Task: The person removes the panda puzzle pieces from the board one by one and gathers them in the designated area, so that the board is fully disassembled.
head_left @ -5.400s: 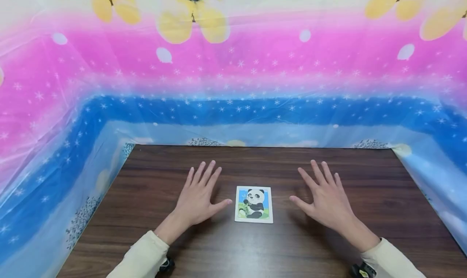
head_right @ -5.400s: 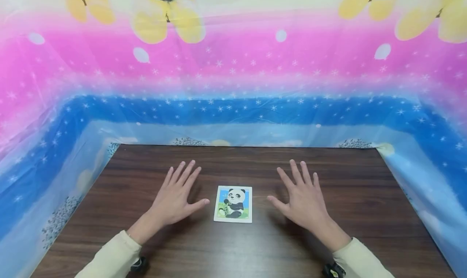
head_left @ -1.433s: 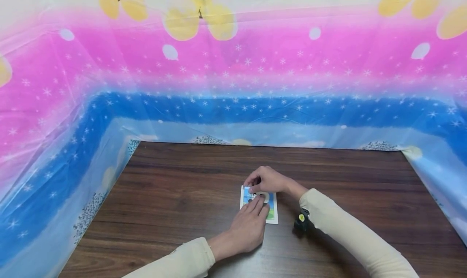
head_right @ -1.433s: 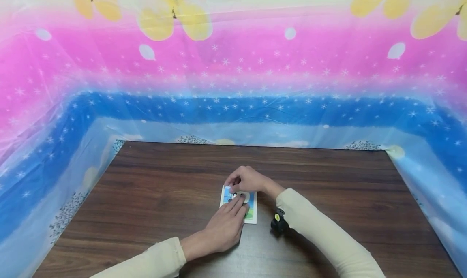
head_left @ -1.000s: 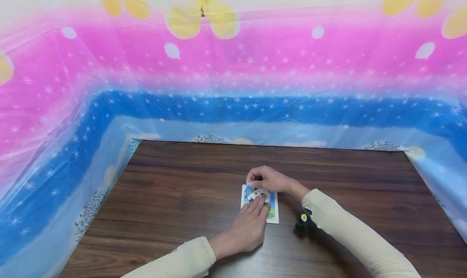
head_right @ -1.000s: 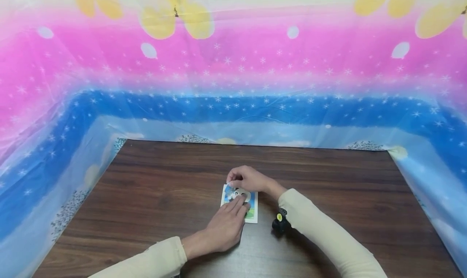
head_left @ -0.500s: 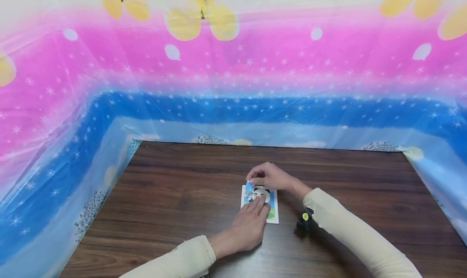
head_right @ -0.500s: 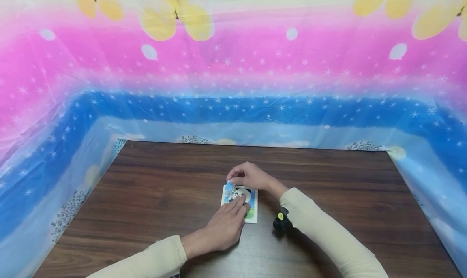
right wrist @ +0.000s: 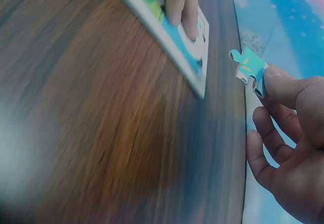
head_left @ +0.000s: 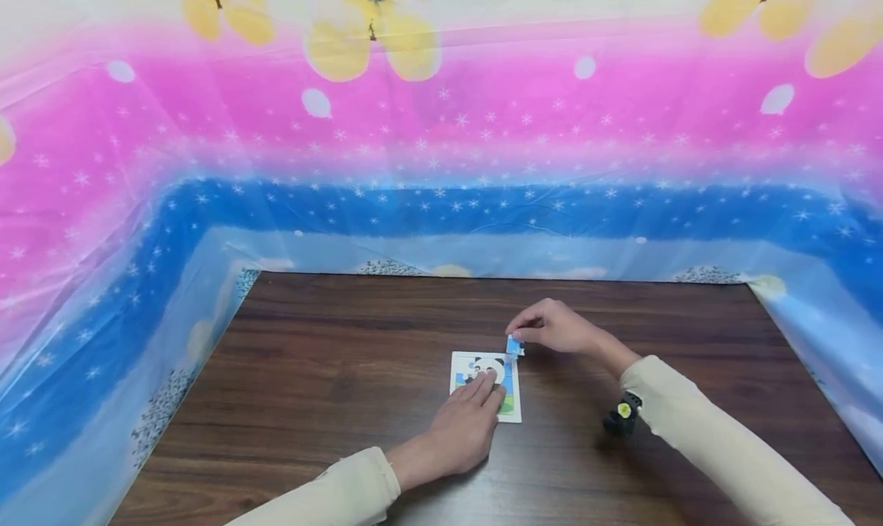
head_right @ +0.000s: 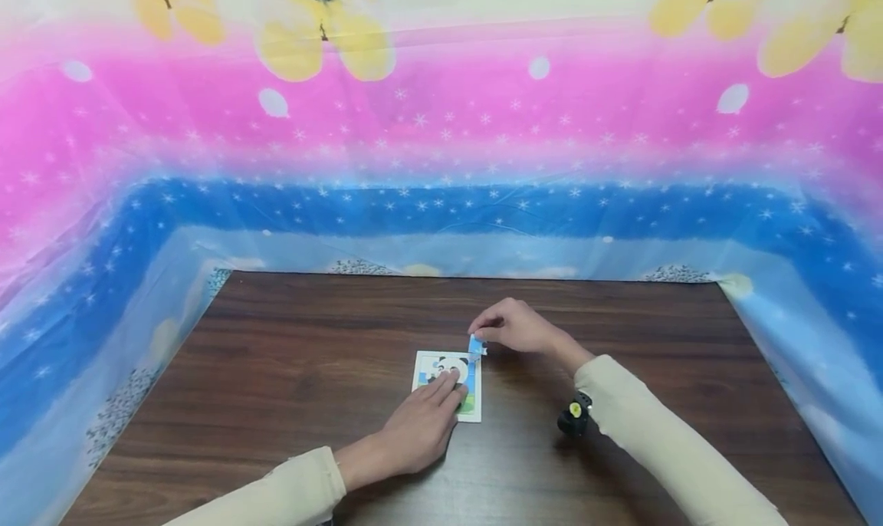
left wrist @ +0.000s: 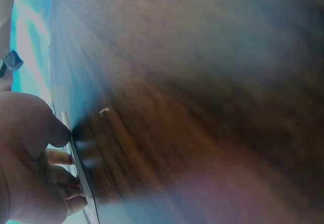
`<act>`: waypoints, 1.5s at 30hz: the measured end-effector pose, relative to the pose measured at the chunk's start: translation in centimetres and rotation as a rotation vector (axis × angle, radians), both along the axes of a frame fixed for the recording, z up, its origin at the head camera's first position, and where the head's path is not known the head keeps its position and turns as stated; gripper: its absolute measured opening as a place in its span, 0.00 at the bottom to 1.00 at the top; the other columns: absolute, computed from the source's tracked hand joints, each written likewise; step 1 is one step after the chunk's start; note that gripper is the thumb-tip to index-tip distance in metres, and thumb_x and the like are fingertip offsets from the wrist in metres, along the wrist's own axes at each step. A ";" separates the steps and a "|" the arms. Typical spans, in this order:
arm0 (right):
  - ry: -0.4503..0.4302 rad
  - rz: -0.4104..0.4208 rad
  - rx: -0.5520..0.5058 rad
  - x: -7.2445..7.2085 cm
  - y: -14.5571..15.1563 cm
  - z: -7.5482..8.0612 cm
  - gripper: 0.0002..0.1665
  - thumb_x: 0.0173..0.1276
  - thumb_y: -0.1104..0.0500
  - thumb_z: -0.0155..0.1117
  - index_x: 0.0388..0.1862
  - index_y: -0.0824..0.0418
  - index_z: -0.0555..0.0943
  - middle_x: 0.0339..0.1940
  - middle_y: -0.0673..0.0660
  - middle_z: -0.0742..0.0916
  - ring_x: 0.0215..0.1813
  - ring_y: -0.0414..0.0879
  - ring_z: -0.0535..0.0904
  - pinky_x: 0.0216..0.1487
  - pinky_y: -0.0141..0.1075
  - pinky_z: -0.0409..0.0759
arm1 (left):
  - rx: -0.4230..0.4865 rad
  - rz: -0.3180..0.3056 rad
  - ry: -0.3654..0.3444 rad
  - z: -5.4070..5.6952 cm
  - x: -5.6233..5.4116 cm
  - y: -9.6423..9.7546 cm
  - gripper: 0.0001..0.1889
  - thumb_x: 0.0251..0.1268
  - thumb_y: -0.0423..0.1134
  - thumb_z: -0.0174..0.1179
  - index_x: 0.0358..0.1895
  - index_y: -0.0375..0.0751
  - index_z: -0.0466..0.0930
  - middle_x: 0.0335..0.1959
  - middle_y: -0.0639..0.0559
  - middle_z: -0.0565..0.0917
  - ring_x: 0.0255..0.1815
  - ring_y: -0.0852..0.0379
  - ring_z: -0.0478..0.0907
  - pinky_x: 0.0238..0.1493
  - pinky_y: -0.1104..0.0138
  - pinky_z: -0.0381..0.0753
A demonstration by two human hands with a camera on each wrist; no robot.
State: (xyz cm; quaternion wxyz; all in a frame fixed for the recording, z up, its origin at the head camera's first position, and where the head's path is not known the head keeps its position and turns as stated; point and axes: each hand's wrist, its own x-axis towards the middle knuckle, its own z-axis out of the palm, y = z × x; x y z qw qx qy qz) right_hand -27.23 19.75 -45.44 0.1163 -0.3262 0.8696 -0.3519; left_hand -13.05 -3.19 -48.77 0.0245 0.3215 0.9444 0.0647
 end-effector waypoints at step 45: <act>0.174 -0.058 0.137 1.4 1.7 -0.3 0.09 0.73 0.57 0.67 0.48 0.56 0.90 0.46 0.49 0.91 0.48 0.44 0.86 0.48 0.42 0.84 | -0.022 -0.004 0.016 -0.8 0.2 0.2 0.27 0.77 0.36 0.44 0.76 0.36 0.65 0.80 0.41 0.62 0.80 0.46 0.59 0.78 0.55 0.62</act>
